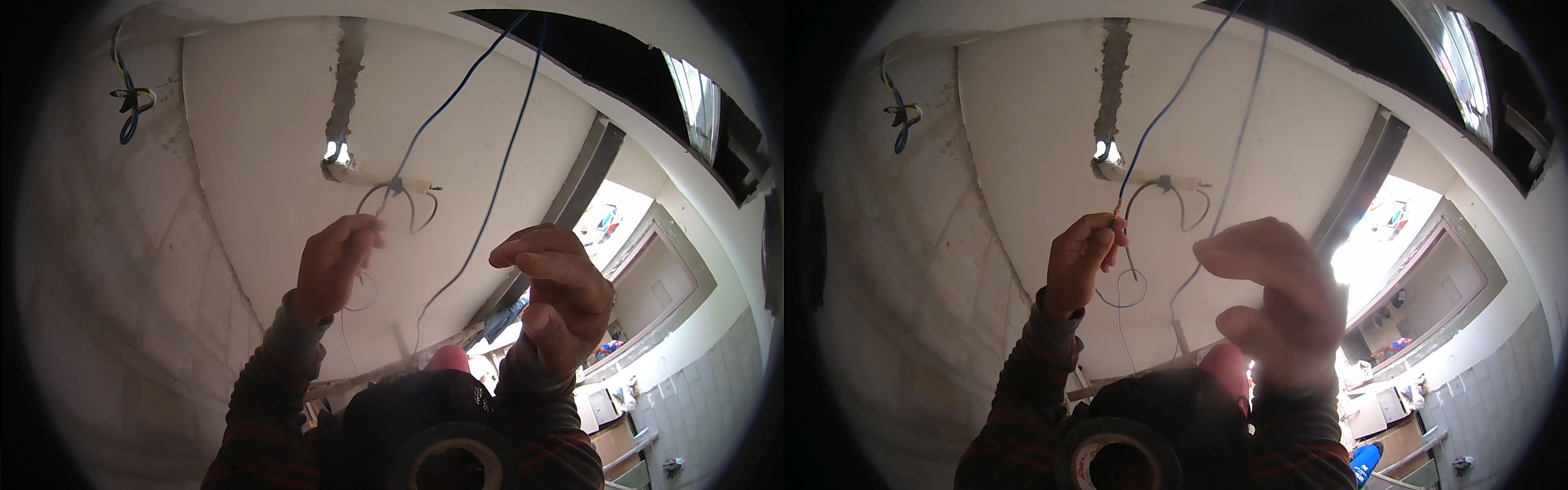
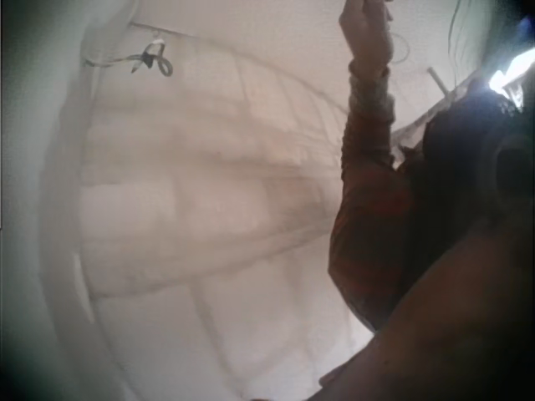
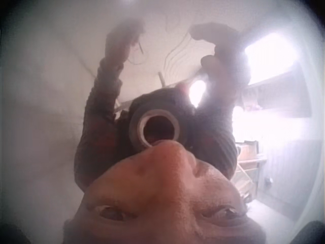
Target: The person strips the insulation from blue electrical wires using pliers, twists the exposed copper strands together, and secures the connection with electrical tape. The person repeats this process for multiple wire pairs.
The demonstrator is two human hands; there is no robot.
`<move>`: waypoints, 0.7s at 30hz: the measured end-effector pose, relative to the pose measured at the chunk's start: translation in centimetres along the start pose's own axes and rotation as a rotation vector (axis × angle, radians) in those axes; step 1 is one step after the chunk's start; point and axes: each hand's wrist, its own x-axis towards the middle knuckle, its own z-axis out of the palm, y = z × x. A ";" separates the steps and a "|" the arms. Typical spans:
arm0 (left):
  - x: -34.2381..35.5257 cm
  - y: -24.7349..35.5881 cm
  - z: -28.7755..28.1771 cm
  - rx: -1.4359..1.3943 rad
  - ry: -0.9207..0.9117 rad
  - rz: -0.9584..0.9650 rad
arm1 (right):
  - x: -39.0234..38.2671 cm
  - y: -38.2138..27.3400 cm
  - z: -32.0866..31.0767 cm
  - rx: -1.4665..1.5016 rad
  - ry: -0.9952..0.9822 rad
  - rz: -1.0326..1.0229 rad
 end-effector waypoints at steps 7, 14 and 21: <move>0.1 -1.5 -0.1 -0.047 -0.035 -0.026 | -5.6 5.2 -2.9 -0.336 0.187 0.063; -1.7 -4.4 -1.6 -0.066 -0.082 -0.102 | -40.1 18.8 -6.6 -0.695 -0.438 1.704; -1.7 -5.4 -0.6 -0.112 -0.145 -0.147 | -49.6 18.1 -7.6 -0.287 -0.673 1.400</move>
